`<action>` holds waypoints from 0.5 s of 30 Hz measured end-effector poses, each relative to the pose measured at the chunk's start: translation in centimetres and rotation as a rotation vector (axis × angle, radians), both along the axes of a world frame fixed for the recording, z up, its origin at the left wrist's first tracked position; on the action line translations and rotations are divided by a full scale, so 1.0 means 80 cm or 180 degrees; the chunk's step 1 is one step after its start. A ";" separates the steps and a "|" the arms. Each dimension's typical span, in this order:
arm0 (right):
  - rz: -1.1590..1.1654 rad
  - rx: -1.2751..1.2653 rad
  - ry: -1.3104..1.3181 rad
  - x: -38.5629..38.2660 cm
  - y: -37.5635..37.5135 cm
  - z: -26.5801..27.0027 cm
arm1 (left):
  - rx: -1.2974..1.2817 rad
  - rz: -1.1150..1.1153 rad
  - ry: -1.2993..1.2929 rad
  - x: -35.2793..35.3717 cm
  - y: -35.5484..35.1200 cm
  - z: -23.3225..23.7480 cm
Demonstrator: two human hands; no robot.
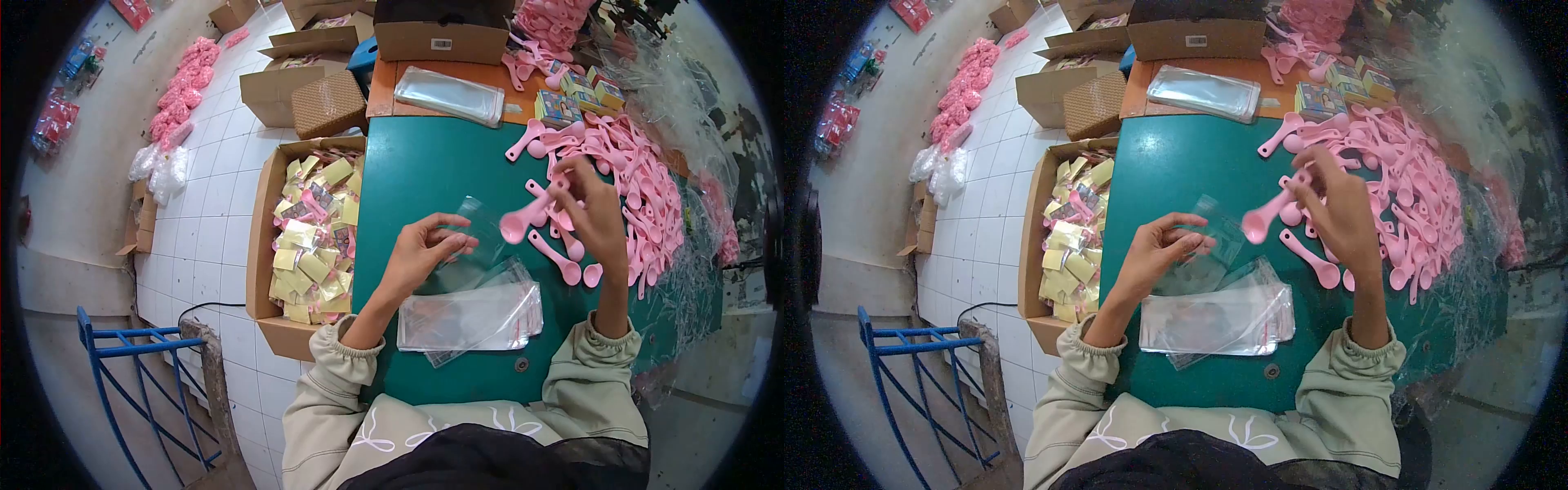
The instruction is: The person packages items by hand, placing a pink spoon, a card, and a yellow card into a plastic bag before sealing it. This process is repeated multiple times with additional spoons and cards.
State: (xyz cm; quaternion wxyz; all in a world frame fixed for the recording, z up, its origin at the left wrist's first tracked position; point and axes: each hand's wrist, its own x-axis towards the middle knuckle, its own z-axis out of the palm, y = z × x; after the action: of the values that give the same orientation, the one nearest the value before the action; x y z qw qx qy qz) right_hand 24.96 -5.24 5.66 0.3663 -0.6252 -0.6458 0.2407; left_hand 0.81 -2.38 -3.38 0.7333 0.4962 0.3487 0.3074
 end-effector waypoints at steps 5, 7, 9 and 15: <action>-0.0216 0.0792 0.0822 -0.019 0.004 -0.015 | -0.0023 0.0001 0.0035 0.002 -0.003 0.005; -0.0048 0.0577 0.0736 -0.025 0.001 -0.011 | -0.0020 -0.0027 -0.0005 0.003 -0.003 0.005; -0.0004 0.0539 0.0745 -0.027 0.001 -0.010 | -0.0030 -0.0055 0.0028 0.002 -0.003 0.005; -0.0132 0.0818 0.0983 -0.026 0.005 -0.010 | 0.0006 -0.0178 -0.0018 0.002 -0.001 0.006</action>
State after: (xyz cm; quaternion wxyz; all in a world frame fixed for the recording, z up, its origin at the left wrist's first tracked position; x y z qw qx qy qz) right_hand 22.84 -4.85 4.83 0.5426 -0.5422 -0.5943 0.2416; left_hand 0.93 -2.44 -2.91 0.7421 0.5056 0.3323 0.2885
